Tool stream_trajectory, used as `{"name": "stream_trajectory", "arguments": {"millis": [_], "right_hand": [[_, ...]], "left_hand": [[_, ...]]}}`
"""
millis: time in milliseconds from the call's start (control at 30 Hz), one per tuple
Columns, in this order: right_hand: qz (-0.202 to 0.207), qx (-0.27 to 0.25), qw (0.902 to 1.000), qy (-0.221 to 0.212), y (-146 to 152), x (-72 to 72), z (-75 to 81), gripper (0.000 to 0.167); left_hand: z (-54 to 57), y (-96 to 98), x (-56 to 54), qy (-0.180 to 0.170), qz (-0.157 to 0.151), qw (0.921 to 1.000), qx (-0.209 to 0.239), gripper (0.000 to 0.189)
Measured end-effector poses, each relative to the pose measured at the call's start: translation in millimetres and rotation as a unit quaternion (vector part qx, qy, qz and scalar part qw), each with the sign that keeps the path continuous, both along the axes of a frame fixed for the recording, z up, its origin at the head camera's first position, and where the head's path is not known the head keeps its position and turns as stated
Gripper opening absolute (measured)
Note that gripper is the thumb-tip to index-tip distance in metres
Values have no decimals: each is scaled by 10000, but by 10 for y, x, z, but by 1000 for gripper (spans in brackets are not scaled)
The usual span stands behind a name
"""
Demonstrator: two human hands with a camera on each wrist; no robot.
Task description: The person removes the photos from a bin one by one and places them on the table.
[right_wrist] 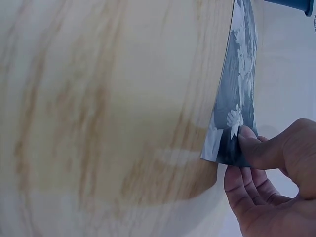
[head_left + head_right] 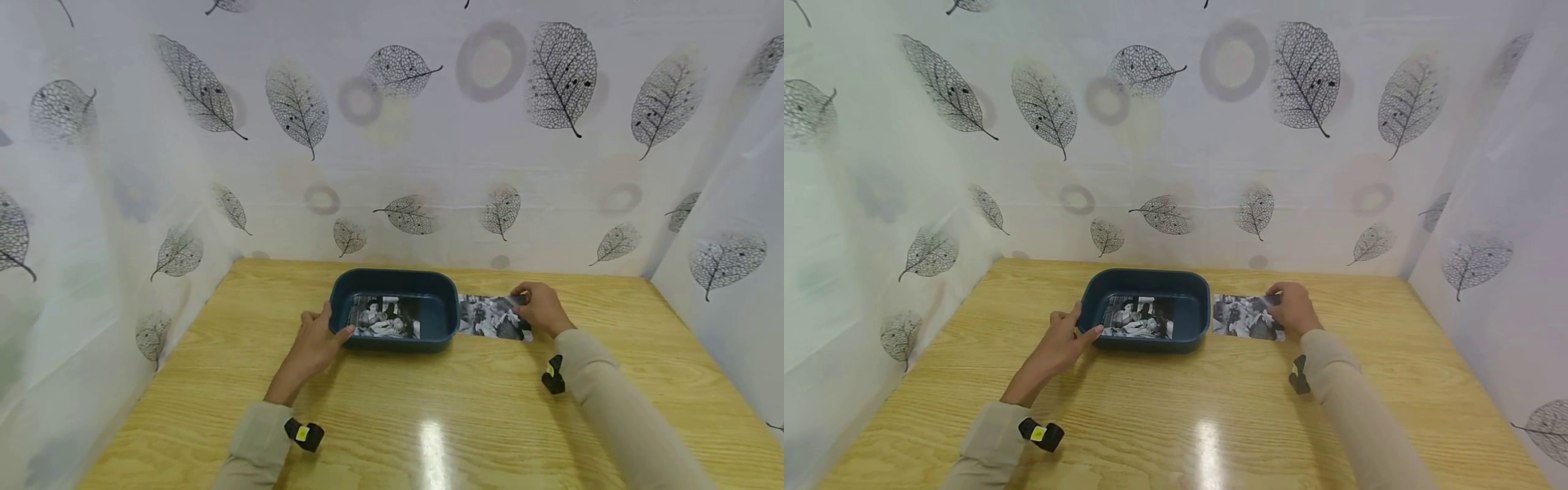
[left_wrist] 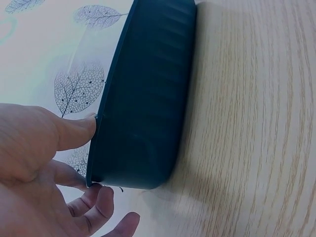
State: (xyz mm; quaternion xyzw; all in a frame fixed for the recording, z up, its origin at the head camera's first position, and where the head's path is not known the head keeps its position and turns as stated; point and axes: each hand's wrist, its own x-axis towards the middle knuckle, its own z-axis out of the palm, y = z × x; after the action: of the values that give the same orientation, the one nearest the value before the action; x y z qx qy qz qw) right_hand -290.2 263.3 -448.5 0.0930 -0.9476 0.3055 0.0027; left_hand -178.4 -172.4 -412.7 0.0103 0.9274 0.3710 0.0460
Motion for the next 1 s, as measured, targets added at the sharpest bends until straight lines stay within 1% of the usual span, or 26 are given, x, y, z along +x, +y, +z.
{"name": "stream_trajectory", "arguments": {"millis": [300, 467, 767, 1000], "right_hand": [[-14, 78, 9999, 99, -9, -16, -26, 34], [-58, 56, 10000, -34, -7, -9, -42, 35], [-17, 11, 9997, -224, -26, 49, 11, 39], [-66, 127, 9994, -328, -43, 61, 40, 40]], "left_hand": [[2, -3, -1, -22, -7, 10000, 13, 82], [-15, -5, -9, -12, -5, 10000, 16, 82], [-6, -10, -8, -142, -17, 9998, 112, 83], [0, 4, -10, -149, 29, 9999, 72, 82]]}}
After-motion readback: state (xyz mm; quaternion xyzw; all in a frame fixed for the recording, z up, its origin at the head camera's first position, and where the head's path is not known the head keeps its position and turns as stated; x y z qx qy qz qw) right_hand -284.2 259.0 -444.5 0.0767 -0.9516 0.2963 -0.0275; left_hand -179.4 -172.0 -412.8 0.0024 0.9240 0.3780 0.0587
